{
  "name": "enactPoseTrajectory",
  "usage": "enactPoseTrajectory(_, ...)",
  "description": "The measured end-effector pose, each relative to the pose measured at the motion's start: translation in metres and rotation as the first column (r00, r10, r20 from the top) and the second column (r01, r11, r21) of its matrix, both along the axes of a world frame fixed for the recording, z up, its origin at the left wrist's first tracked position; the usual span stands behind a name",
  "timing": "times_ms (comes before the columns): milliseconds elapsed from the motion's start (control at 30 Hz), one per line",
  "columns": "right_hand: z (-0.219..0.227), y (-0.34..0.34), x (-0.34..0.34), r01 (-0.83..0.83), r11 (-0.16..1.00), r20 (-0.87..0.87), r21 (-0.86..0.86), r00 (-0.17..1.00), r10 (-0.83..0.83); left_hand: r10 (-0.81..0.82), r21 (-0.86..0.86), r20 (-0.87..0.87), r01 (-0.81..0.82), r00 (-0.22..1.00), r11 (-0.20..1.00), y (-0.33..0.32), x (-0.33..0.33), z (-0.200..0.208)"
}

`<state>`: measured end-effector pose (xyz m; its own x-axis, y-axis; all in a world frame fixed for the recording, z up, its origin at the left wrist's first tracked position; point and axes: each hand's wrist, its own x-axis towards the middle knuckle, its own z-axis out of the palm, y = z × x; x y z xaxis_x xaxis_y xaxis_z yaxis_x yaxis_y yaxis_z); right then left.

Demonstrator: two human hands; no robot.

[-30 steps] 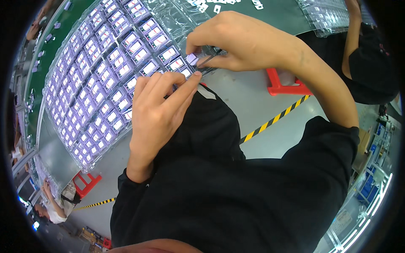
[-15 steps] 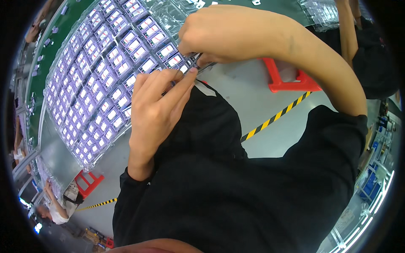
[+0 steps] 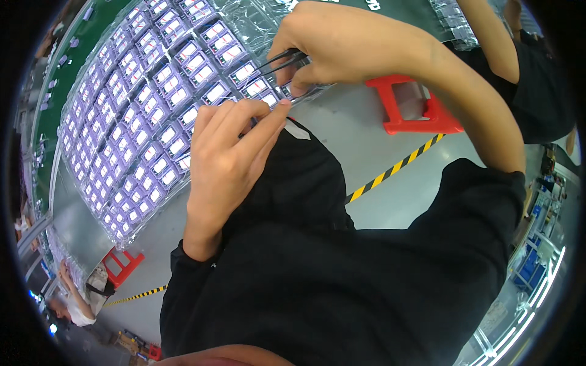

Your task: Assembling small electronic components into plastic housings on a production line.

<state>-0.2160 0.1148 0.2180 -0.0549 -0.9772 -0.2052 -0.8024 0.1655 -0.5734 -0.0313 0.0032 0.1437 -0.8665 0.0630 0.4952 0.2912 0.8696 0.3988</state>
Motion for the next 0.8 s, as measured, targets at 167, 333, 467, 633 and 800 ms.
enactPoseTrajectory(167, -0.004, -0.003, -0.008, -0.006, 0.998, 0.036, 0.062, 0.999, 0.004, 0.008, -0.004, -0.04, -0.008, 0.999, 1.0, -0.001, 0.001, 0.0)
enactPoseTrajectory(333, 0.009, -0.003, -0.013, 0.049, 0.995, 0.113, 0.092, 0.992, -0.06, 0.007, -0.018, 0.024, -0.006, 1.0, 1.0, 0.004, 0.007, 0.007)
enactPoseTrajectory(467, 0.019, -0.017, -0.033, 0.284, 0.959, 0.038, -0.006, 0.958, -0.284, 0.048, 0.002, 0.002, -0.048, 0.999, 0.999, 0.01, 0.014, 0.007)
enactPoseTrajectory(633, -0.033, -0.021, -0.143, 0.395, 0.872, -0.262, -0.288, 0.843, -0.469, -0.167, 0.293, -0.174, 0.213, 0.97, 0.932, 0.032, 0.024, 0.007)
enactPoseTrajectory(800, -0.049, -0.025, -0.159, 0.416, 0.832, -0.206, -0.367, 0.836, -0.509, -0.451, 0.544, -0.011, 0.384, 0.892, 0.746, 0.053, 0.033, -0.036)
